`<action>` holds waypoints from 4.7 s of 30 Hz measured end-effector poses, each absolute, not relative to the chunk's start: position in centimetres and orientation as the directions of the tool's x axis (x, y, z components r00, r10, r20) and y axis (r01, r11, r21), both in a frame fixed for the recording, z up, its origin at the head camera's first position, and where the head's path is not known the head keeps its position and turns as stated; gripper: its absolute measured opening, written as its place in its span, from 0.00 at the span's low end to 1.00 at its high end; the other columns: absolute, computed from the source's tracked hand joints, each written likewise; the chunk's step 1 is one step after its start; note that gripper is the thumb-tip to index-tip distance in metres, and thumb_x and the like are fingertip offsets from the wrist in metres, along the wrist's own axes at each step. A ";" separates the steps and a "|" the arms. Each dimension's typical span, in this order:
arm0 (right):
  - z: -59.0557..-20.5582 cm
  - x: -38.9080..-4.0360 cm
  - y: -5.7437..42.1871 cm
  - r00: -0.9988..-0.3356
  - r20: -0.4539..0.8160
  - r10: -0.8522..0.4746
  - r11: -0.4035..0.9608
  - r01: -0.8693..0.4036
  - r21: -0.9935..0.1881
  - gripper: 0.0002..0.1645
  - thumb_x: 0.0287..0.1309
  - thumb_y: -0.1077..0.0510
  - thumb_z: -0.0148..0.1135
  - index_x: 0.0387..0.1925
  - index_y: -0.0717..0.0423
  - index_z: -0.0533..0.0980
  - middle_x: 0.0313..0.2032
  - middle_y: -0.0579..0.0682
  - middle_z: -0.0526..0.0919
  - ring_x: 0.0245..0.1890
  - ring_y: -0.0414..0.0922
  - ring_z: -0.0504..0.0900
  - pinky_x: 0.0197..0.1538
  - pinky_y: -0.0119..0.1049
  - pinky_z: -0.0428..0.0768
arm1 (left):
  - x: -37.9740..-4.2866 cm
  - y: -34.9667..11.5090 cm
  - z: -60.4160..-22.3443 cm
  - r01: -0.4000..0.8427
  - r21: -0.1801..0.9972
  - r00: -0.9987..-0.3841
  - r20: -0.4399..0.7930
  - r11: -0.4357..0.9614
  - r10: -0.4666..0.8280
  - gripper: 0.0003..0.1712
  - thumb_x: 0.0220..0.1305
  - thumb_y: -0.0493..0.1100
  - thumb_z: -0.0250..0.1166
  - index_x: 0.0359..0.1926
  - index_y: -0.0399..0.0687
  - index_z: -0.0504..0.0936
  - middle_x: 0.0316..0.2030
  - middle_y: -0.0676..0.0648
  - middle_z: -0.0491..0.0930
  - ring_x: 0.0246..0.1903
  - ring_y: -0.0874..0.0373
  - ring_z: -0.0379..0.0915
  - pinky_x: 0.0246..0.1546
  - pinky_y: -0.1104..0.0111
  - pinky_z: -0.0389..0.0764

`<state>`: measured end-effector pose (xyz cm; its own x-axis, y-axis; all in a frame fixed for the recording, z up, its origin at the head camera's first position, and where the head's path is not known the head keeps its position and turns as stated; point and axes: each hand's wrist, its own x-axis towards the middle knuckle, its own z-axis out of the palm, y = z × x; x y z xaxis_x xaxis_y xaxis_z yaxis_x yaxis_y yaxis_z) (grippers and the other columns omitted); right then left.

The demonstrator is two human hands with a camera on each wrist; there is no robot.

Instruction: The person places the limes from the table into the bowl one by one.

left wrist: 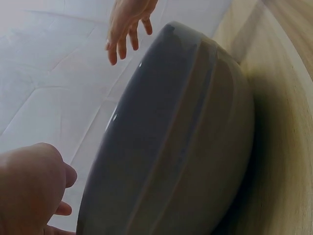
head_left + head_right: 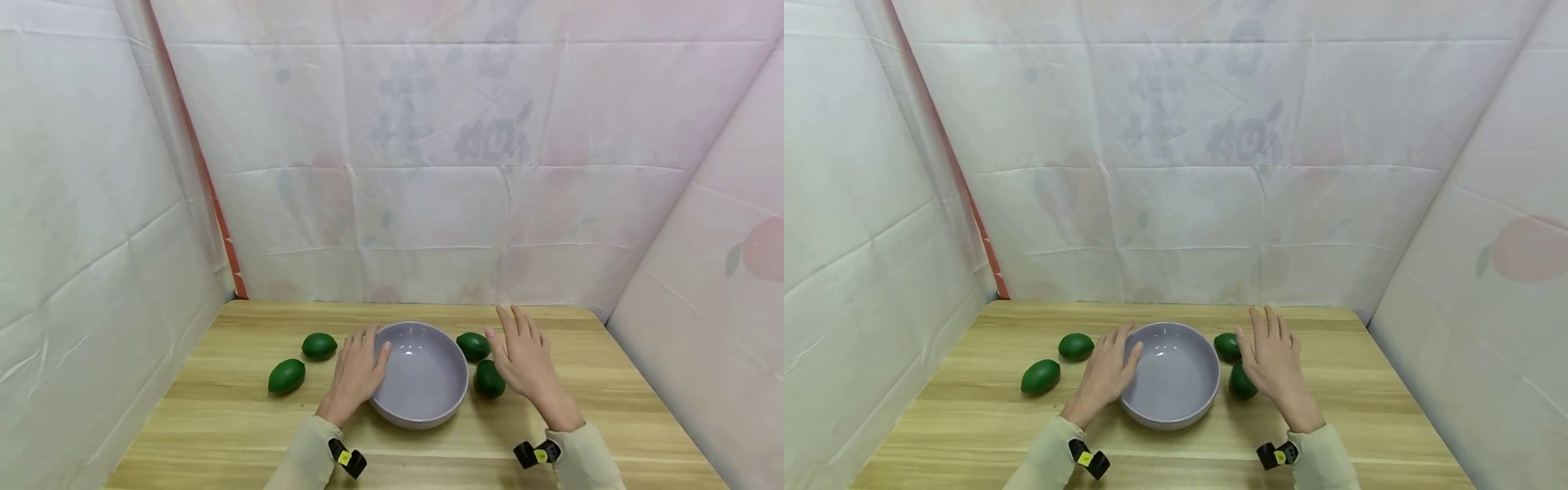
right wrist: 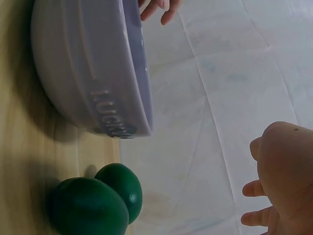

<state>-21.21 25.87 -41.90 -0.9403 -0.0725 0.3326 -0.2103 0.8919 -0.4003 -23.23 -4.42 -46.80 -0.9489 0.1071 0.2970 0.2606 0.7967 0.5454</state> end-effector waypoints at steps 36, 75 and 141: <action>-46.4 -19.8 26.9 -0.960 0.262 -0.098 0.908 -0.194 -0.371 0.35 0.76 0.47 0.50 0.73 0.65 0.61 0.71 0.76 0.59 0.64 0.80 0.66 0.52 0.76 0.73 | -22.5 -3.4 -48.5 0.174 0.682 -0.981 0.184 0.710 0.064 0.36 0.70 0.42 0.56 0.76 0.45 0.60 0.70 0.38 0.68 0.64 0.39 0.73 0.62 0.45 0.78; -50.1 -19.5 26.4 -0.925 0.360 -0.121 0.900 -0.255 -0.353 0.29 0.64 0.56 0.66 0.62 0.65 0.71 0.55 0.71 0.76 0.44 0.64 0.84 0.38 0.58 0.84 | -22.4 -3.5 -49.3 0.124 0.786 -0.984 0.174 0.606 -0.026 0.37 0.65 0.31 0.48 0.75 0.49 0.65 0.69 0.39 0.72 0.65 0.40 0.73 0.62 0.45 0.78; -45.5 -21.3 29.2 -0.908 0.401 -0.116 0.820 -0.316 -0.478 0.37 0.54 0.61 0.74 0.61 0.72 0.69 0.51 0.72 0.80 0.44 0.63 0.82 0.40 0.54 0.82 | -22.0 -2.1 -48.7 -0.039 0.777 -0.982 0.087 0.629 -0.167 0.46 0.56 0.24 0.60 0.75 0.58 0.68 0.67 0.40 0.74 0.59 0.37 0.77 0.56 0.43 0.80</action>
<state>-21.25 29.15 -45.54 -0.9084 -0.1164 0.4015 -0.3161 0.8198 -0.4775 -21.98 -2.07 -48.66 -0.9821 -0.1674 0.0867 -0.0386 0.6287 0.7767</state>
